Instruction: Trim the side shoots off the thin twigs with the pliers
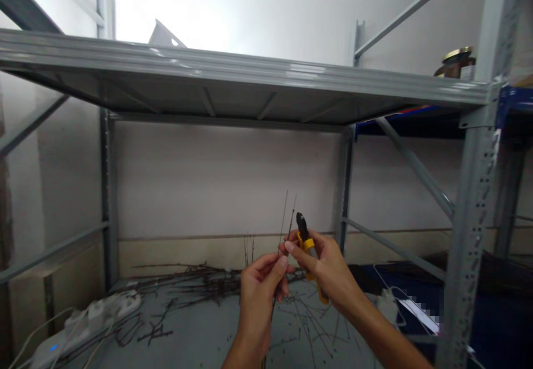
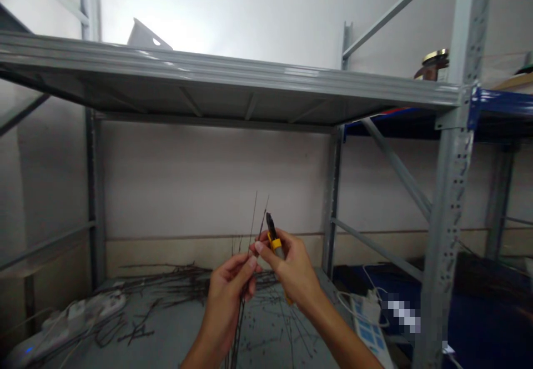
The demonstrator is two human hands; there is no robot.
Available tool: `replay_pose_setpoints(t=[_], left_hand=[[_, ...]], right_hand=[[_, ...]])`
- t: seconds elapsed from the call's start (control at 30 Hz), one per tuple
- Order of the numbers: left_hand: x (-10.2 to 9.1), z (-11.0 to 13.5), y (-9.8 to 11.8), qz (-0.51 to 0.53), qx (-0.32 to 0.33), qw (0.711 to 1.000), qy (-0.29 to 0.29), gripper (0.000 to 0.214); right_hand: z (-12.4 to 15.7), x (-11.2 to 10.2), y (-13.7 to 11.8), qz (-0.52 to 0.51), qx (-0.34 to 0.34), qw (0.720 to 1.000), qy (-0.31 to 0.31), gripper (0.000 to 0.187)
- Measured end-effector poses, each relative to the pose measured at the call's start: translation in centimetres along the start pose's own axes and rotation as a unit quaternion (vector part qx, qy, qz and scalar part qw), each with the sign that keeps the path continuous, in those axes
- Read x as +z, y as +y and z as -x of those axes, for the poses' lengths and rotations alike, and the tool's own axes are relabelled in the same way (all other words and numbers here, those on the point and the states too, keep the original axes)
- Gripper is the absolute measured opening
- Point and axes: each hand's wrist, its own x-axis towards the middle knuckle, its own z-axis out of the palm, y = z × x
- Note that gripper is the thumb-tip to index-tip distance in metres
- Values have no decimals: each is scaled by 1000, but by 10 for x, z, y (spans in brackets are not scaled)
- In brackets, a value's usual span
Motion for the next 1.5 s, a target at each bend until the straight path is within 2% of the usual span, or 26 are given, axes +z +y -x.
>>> replay_pose_setpoints(t=[0.13, 0.2, 0.27, 0.37, 0.47, 0.57, 0.7, 0.9, 1.1, 1.2, 1.27, 1.33, 1.4, 1.43, 1.5], left_hand=[[-3, 3, -1, -17, 3, 999, 34, 37], [-4, 3, -1, -35, 21, 998, 57, 35], [-6, 3, -2, -65, 61, 993, 77, 32], [-6, 4, -3, -135, 152, 974, 100, 24], [-6, 6, -6, -212, 244, 940, 110, 18], [-6, 8, -13, -252, 302, 914, 103, 19], [-8, 11, -22, -281, 338, 894, 90, 24], [-13, 14, -28, -327, 359, 870, 87, 27], [-17, 15, -31, -313, 340, 882, 94, 26], [-21, 14, -31, -301, 321, 893, 100, 24], [-26, 12, -31, -296, 307, 897, 113, 23], [-31, 10, -30, -291, 290, 902, 132, 21], [-38, 8, -29, -280, 269, 909, 149, 19], [-40, 7, -28, -273, 257, 914, 154, 19], [-45, 7, -28, -256, 233, 925, 160, 21]], right_hand=[[1, -9, 4, 110, -30, 993, -8, 26], [4, -18, 5, 221, -58, 973, -12, 24], [7, -27, 1, 358, -91, 929, -18, 26], [11, -33, -16, 533, -92, 840, -46, 32], [11, -32, -35, 633, -60, 767, -85, 20], [10, -27, -45, 680, -47, 723, -108, 13], [10, -24, -45, 701, -65, 699, -123, 14], [12, -20, -41, 701, -44, 696, -151, 14], [12, -11, -24, 711, -64, 682, -161, 18], [11, -9, -13, 705, -63, 687, -165, 18], [9, -8, -6, 676, -52, 719, -155, 16], [6, -9, -1, 597, -22, 787, -151, 15], [4, -11, 4, 473, 38, 867, -154, 27], [3, -11, 6, 408, 66, 897, -155, 34], [4, -10, 11, 304, 93, 936, -149, 40]])
